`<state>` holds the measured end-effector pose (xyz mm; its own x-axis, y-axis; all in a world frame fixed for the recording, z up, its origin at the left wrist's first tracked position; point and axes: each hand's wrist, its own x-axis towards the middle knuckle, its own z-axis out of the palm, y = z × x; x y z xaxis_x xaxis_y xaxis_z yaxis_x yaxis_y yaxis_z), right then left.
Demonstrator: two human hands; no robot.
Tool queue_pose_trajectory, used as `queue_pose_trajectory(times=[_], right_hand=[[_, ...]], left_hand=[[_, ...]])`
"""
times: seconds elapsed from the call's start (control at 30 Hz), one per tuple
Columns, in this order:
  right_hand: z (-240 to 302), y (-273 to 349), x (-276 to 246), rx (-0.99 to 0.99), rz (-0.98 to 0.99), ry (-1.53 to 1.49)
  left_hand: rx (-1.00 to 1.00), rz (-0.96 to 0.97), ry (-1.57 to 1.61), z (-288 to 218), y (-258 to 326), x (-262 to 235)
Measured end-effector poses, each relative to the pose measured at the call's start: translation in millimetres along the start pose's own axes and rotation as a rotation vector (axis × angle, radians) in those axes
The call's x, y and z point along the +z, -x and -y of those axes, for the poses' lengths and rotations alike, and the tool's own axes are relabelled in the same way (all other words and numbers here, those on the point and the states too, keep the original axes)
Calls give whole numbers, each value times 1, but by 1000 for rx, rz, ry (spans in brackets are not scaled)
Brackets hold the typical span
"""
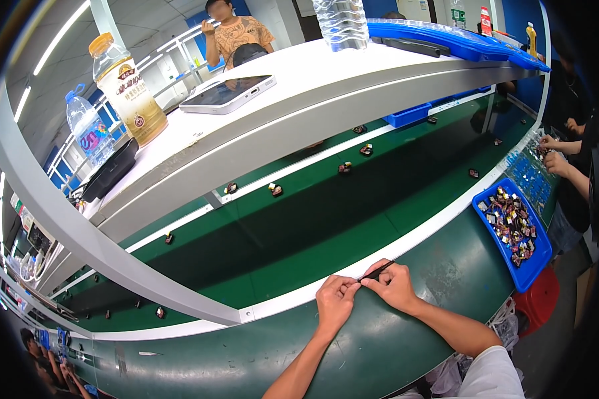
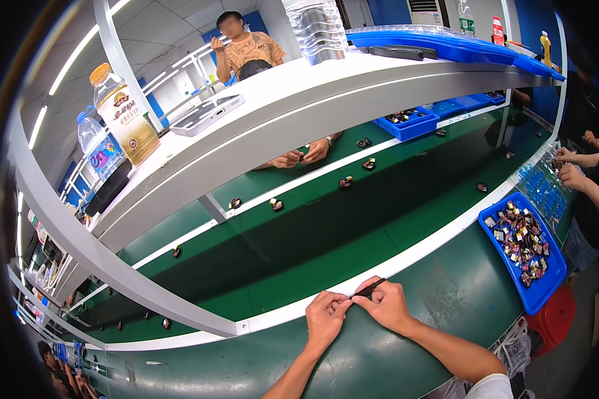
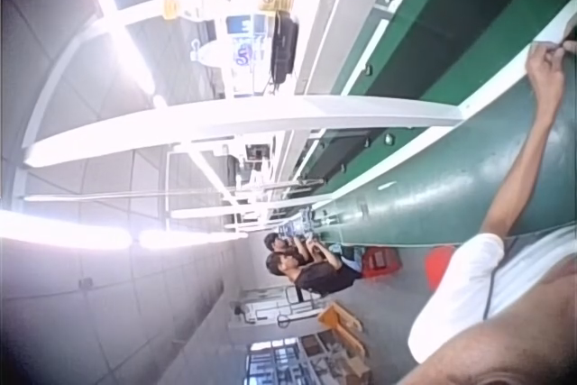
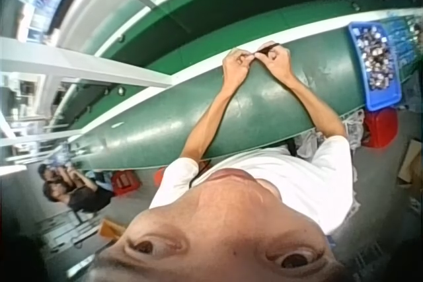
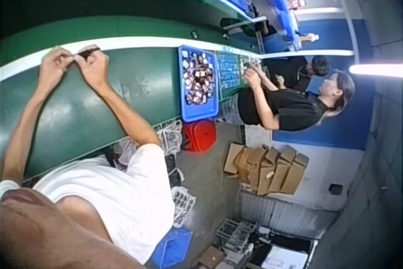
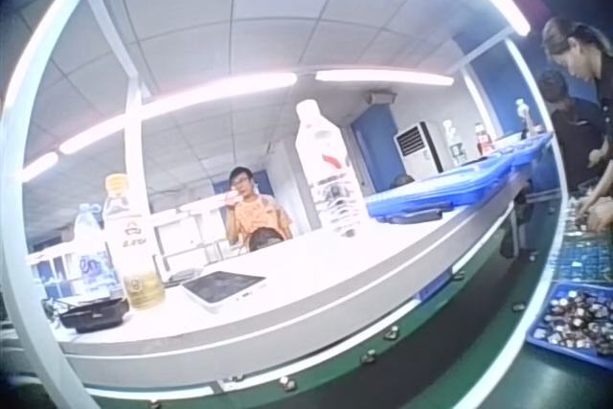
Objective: Use a small tool to assemble or manipulate components on a circuit board at a production line.
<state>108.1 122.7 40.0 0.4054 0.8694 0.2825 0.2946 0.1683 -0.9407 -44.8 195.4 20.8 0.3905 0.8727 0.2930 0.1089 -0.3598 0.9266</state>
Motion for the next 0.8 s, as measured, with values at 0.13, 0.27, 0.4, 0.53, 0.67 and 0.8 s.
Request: queue_pose_trajectory(times=[0.13, 0.27, 0.4, 0.53, 0.67, 0.8], right_hand=[[1, 0, 0, -8, -6, 8], [-3, 0, -1, -30, -19, 25], [-4, 0, 0, -27, -20, 12], [-5, 0, 0, -18, -16, 10], [-8, 0, 1, -13, -27, -35], [-9, 0, 1, -16, -25, -56]], left_hand=[[-11, -4, 14, 2, 0, 1], [-12, -3, 15, 1, 0, 1], [-13, -1, 5, 2, 0, 1], [-14, -5, 18, 2, 0, 0], [-38, -4, 19, 0, 0, 1], [-15, -1, 23, 4, 0, 1]])
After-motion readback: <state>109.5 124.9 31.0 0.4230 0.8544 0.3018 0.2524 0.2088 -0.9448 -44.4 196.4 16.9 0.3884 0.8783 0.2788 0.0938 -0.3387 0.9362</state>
